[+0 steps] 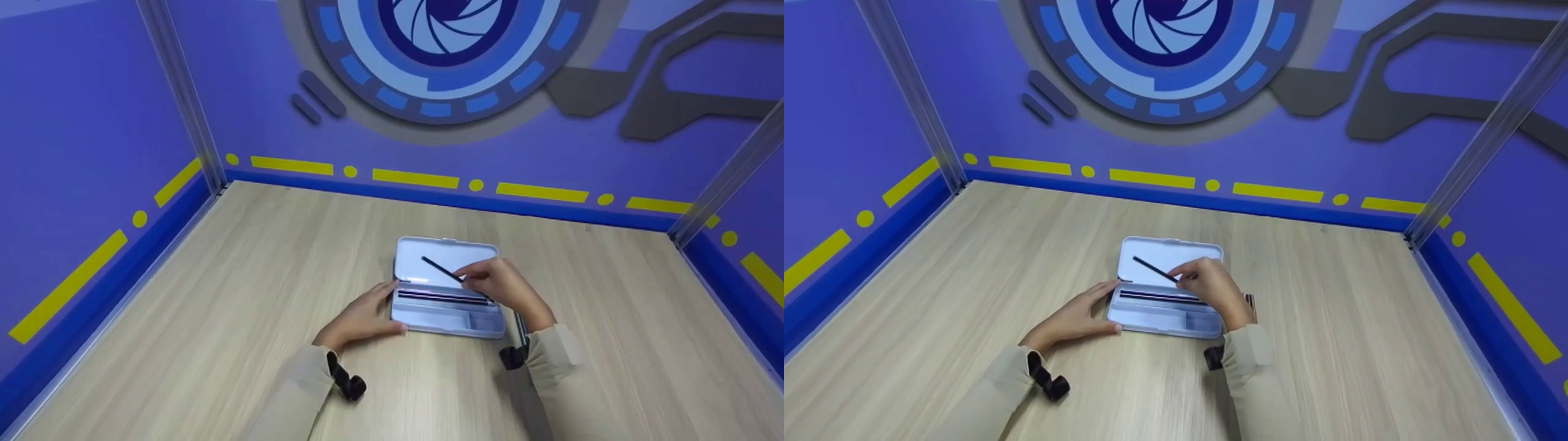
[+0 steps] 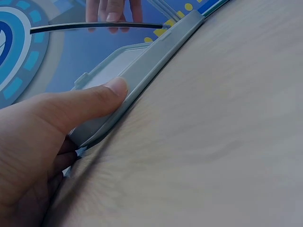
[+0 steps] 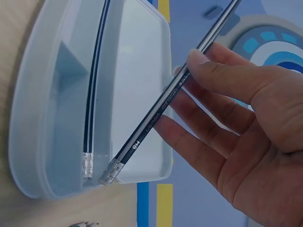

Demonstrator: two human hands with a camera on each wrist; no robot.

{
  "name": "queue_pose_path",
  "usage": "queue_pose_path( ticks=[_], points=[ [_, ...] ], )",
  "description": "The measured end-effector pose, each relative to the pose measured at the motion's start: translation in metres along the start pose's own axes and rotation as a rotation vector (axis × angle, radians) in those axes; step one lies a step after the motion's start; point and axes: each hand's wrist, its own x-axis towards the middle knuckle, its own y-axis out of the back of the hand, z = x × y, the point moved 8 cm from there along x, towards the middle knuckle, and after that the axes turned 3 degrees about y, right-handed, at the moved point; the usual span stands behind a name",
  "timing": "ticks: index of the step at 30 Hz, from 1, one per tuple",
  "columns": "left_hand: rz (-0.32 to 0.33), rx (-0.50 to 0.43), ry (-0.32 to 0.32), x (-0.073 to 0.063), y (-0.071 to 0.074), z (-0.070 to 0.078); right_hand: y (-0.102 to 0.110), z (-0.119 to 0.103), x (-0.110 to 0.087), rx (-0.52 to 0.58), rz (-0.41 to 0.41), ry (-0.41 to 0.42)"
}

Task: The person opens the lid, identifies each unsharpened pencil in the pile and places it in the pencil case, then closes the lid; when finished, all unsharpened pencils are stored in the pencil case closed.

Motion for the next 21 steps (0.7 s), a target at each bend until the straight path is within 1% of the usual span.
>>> queue_pose_path(
  ticks=[4, 6, 15, 21],
  points=[
    [-0.002, -0.009, 0.011, -0.001, 0.000, -0.001, -0.010, 0.004, 0.004, 0.009, -0.035, -0.061],
    [-0.004, -0.010, 0.016, -0.001, 0.000, -0.001, -0.015, 0.004, 0.005, 0.003, -0.048, -0.075],
    [0.001, -0.012, 0.023, -0.001, 0.000, -0.001, -0.031, 0.006, 0.008, -0.039, -0.098, -0.084],
    [-0.001, -0.018, 0.012, 0.000, 0.000, -0.001, -0.036, 0.006, 0.010, -0.085, -0.095, -0.095]
  ],
)
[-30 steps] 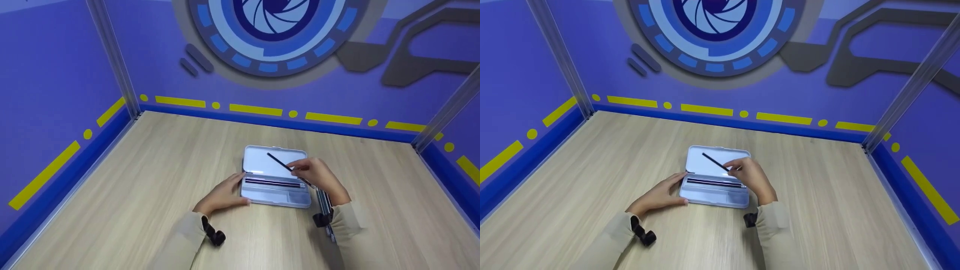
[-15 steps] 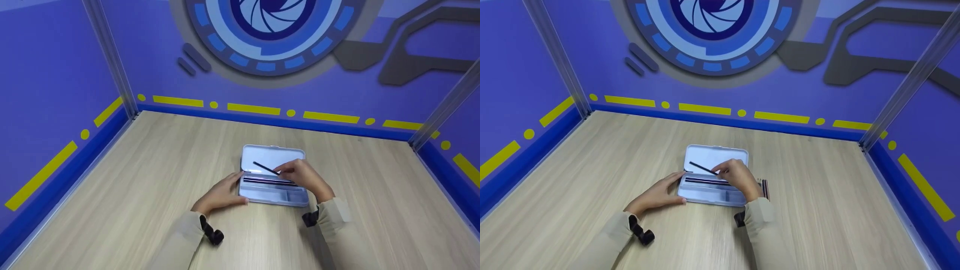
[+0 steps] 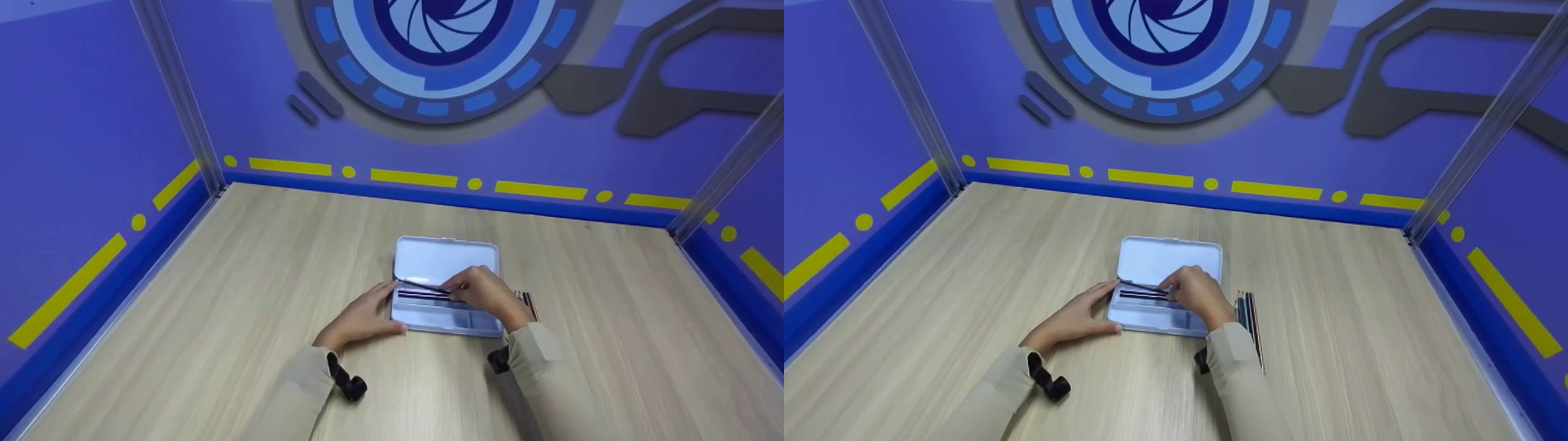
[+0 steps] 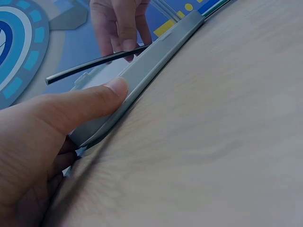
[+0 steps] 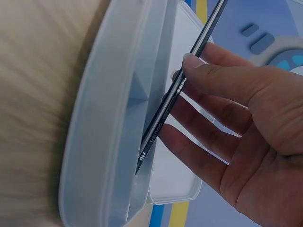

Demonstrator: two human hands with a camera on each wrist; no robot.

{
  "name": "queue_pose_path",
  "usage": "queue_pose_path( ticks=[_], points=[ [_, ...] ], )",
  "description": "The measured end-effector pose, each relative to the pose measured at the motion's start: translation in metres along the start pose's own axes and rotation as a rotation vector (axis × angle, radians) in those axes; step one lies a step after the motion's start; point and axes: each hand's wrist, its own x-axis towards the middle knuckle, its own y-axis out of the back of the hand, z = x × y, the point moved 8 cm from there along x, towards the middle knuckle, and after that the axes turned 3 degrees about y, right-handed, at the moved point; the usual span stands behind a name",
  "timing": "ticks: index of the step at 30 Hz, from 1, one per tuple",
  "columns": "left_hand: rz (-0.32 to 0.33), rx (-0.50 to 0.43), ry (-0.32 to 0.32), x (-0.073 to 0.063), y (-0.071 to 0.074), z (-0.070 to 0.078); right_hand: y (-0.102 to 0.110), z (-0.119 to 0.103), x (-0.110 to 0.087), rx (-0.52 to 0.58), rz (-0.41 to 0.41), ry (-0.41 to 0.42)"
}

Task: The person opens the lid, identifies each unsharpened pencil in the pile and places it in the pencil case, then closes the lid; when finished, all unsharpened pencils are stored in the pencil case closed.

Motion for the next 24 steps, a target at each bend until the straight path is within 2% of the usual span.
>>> queue_pose_path(
  ticks=[5, 18, 24],
  points=[
    [0.004, -0.004, 0.004, 0.0003, 0.0002, -0.0009, -0.0039, -0.0008, -0.0005, -0.034, -0.004, -0.030],
    [-0.005, 0.001, 0.032, -0.0002, -0.0006, -0.0018, -0.0077, -0.0049, -0.0008, -0.067, -0.008, -0.025],
    [0.000, 0.009, 0.019, 0.0000, 0.0001, -0.0009, -0.0018, -0.0057, -0.0032, -0.090, -0.029, -0.056]
  ],
)
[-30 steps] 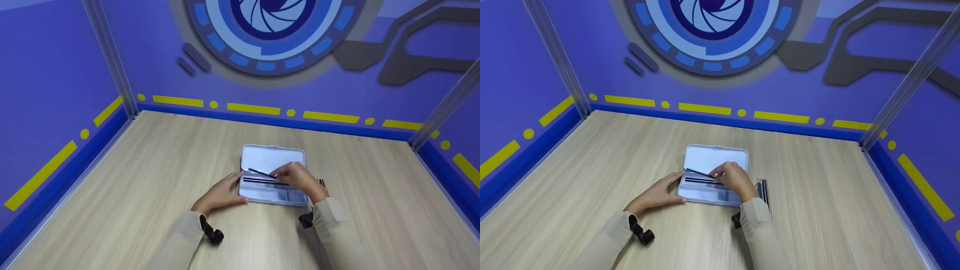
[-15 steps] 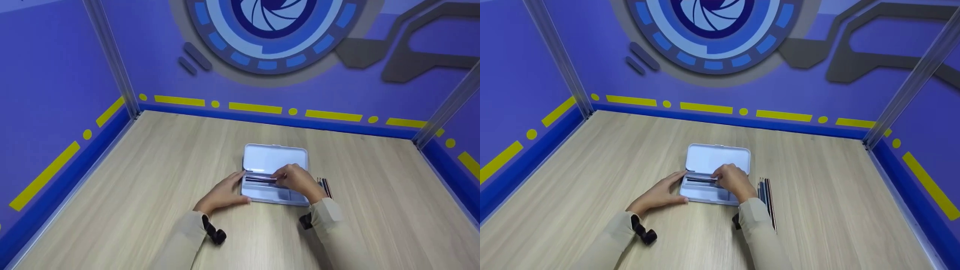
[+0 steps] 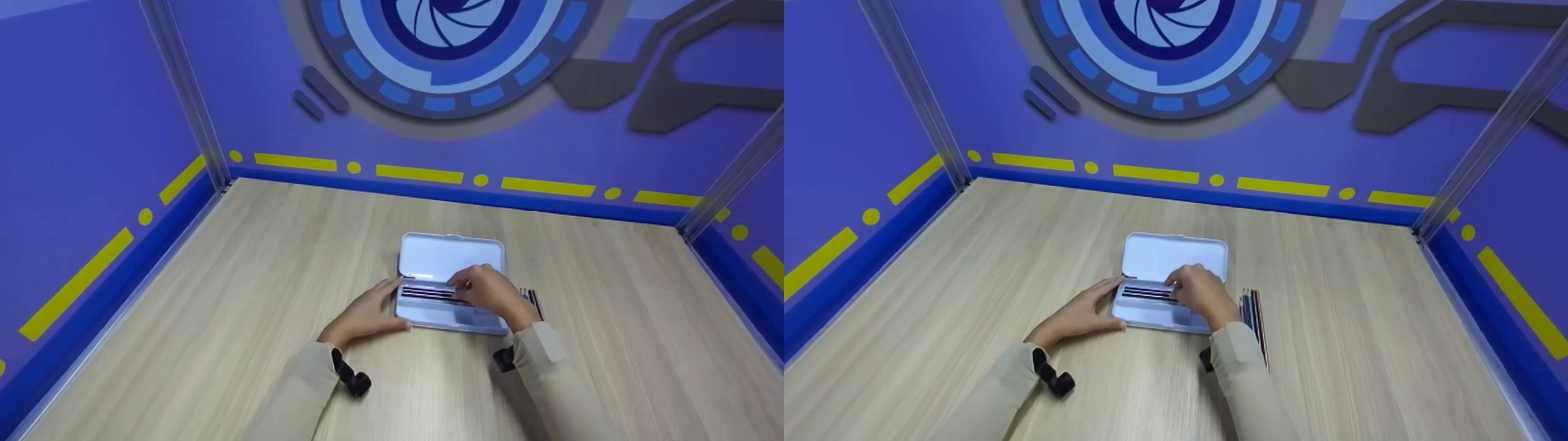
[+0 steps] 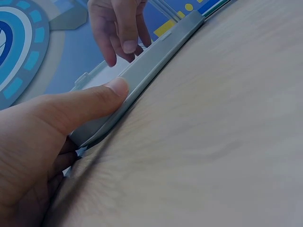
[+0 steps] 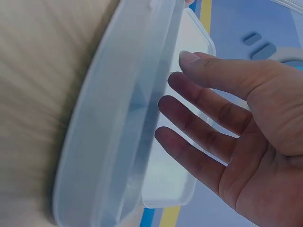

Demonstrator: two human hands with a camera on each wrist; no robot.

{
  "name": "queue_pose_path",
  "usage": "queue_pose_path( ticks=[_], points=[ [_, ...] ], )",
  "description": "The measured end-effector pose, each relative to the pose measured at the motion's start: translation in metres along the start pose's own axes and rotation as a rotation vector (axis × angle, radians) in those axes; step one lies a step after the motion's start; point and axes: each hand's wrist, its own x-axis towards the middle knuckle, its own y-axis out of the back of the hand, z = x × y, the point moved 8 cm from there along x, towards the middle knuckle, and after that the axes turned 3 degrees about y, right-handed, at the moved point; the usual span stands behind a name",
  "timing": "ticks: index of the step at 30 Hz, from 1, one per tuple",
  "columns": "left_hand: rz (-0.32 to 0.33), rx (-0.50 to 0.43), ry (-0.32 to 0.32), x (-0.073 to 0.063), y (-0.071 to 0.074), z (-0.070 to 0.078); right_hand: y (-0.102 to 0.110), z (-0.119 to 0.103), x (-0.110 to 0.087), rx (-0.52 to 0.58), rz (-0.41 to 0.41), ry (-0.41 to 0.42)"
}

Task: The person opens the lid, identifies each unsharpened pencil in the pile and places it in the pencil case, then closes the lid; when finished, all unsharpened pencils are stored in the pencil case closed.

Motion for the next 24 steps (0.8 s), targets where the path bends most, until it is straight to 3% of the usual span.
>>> queue_pose_path(
  ticks=[5, 12, 24],
  points=[
    [0.000, 0.007, 0.007, 0.000, 0.000, -0.001, 0.009, 0.002, -0.008, -0.003, -0.004, 0.002],
    [-0.006, 0.027, -0.002, 0.001, 0.000, 0.001, 0.022, 0.011, -0.024, -0.037, 0.050, 0.026],
    [-0.011, 0.021, -0.001, 0.000, 0.000, 0.001, 0.037, 0.050, -0.051, 0.011, 0.058, -0.056]
  ],
)
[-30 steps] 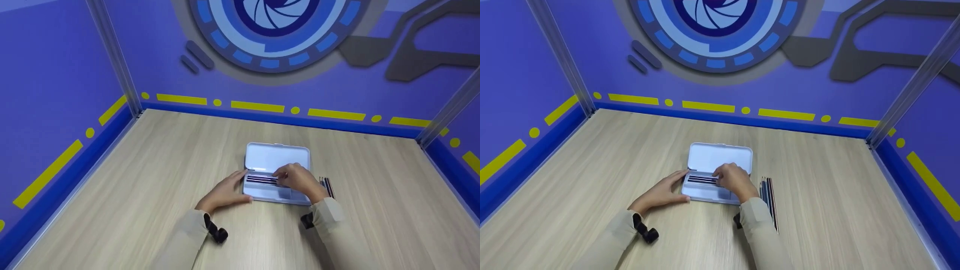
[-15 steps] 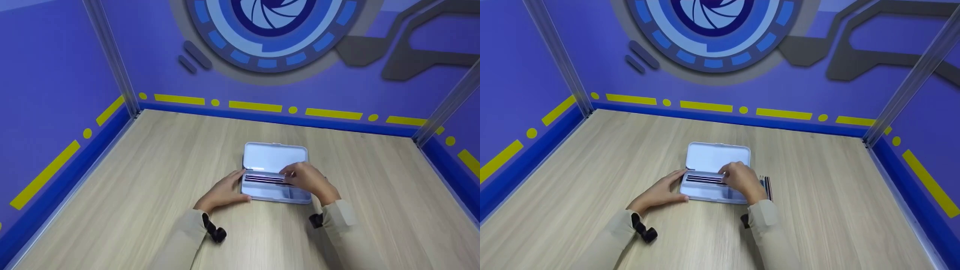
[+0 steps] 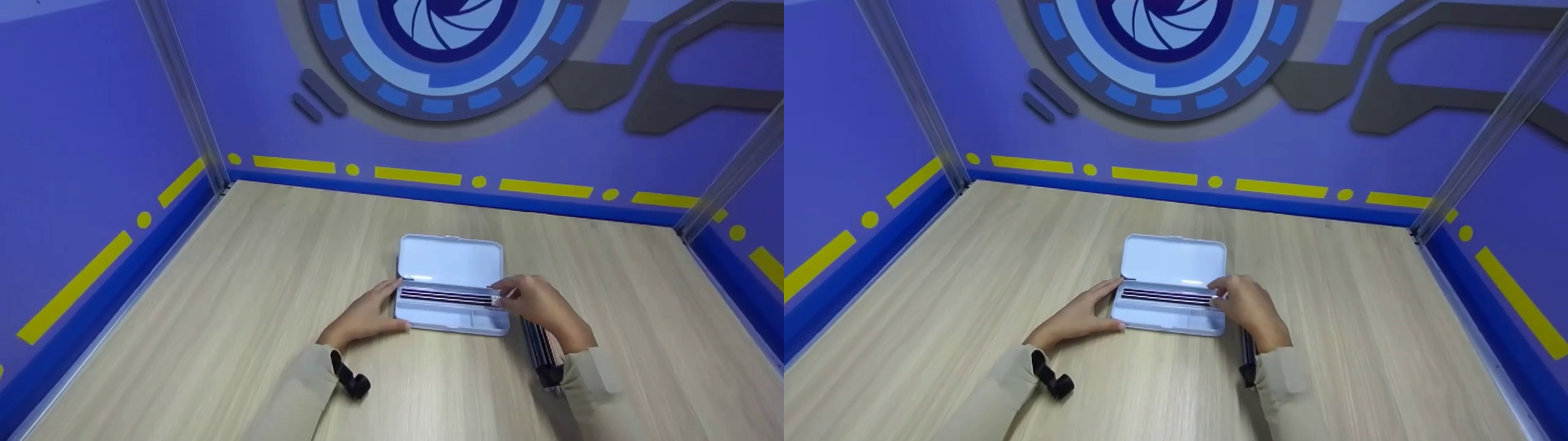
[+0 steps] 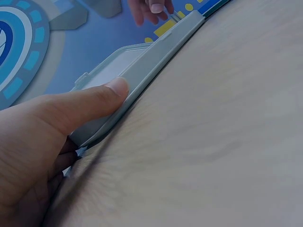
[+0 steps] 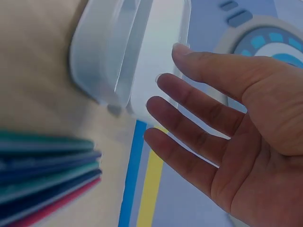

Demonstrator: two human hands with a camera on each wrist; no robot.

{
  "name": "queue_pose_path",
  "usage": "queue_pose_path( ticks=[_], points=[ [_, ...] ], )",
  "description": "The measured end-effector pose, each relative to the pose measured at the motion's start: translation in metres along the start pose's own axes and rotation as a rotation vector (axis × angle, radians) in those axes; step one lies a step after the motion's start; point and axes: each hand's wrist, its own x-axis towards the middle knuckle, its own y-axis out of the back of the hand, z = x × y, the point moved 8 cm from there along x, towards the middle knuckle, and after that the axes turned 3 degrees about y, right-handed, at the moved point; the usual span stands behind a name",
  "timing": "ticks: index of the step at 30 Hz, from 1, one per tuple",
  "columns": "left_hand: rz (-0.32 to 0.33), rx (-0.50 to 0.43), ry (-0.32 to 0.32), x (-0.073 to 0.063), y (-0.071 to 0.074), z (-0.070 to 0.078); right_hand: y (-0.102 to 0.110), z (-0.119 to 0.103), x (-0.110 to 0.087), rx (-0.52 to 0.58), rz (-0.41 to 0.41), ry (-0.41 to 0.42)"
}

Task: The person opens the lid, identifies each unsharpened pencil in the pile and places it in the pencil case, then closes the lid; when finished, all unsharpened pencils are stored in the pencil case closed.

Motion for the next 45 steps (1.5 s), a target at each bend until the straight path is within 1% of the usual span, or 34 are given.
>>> queue_pose_path(
  ticks=[5, 12, 18, 21, 25, 28, 32, 35, 41, 43, 45],
  points=[
    [-0.001, -0.008, 0.003, -0.001, -0.001, 0.000, 0.005, 0.013, -0.013, 0.018, 0.031, 0.003],
    [0.000, 0.004, 0.014, -0.001, 0.000, 0.000, 0.009, 0.032, -0.028, 0.064, 0.037, -0.041],
    [0.013, -0.018, 0.001, 0.001, 0.001, 0.001, 0.014, 0.048, -0.040, 0.095, 0.060, -0.057],
    [0.016, -0.022, 0.002, -0.001, 0.000, 0.000, 0.012, 0.059, -0.047, 0.127, 0.029, -0.104],
    [0.013, -0.018, 0.004, -0.004, -0.003, -0.002, 0.005, 0.075, -0.056, 0.174, -0.064, -0.204],
    [0.020, -0.015, -0.005, -0.002, -0.001, -0.001, 0.005, 0.082, -0.058, 0.171, -0.119, -0.235],
    [0.024, -0.010, -0.012, 0.001, 0.000, -0.001, 0.006, 0.086, -0.058, 0.153, -0.166, -0.234],
    [0.023, -0.013, -0.017, 0.001, 0.001, 0.000, 0.005, 0.087, -0.059, 0.151, -0.183, -0.246],
    [0.021, -0.011, -0.018, 0.000, 0.002, 0.001, 0.002, 0.088, -0.058, 0.154, -0.182, -0.235],
    [0.017, -0.013, -0.008, 0.000, 0.001, 0.001, 0.002, 0.088, -0.057, 0.157, -0.173, -0.222],
    [0.012, -0.019, 0.001, -0.001, 0.001, 0.000, 0.002, 0.088, -0.058, 0.162, -0.163, -0.229]
  ],
)
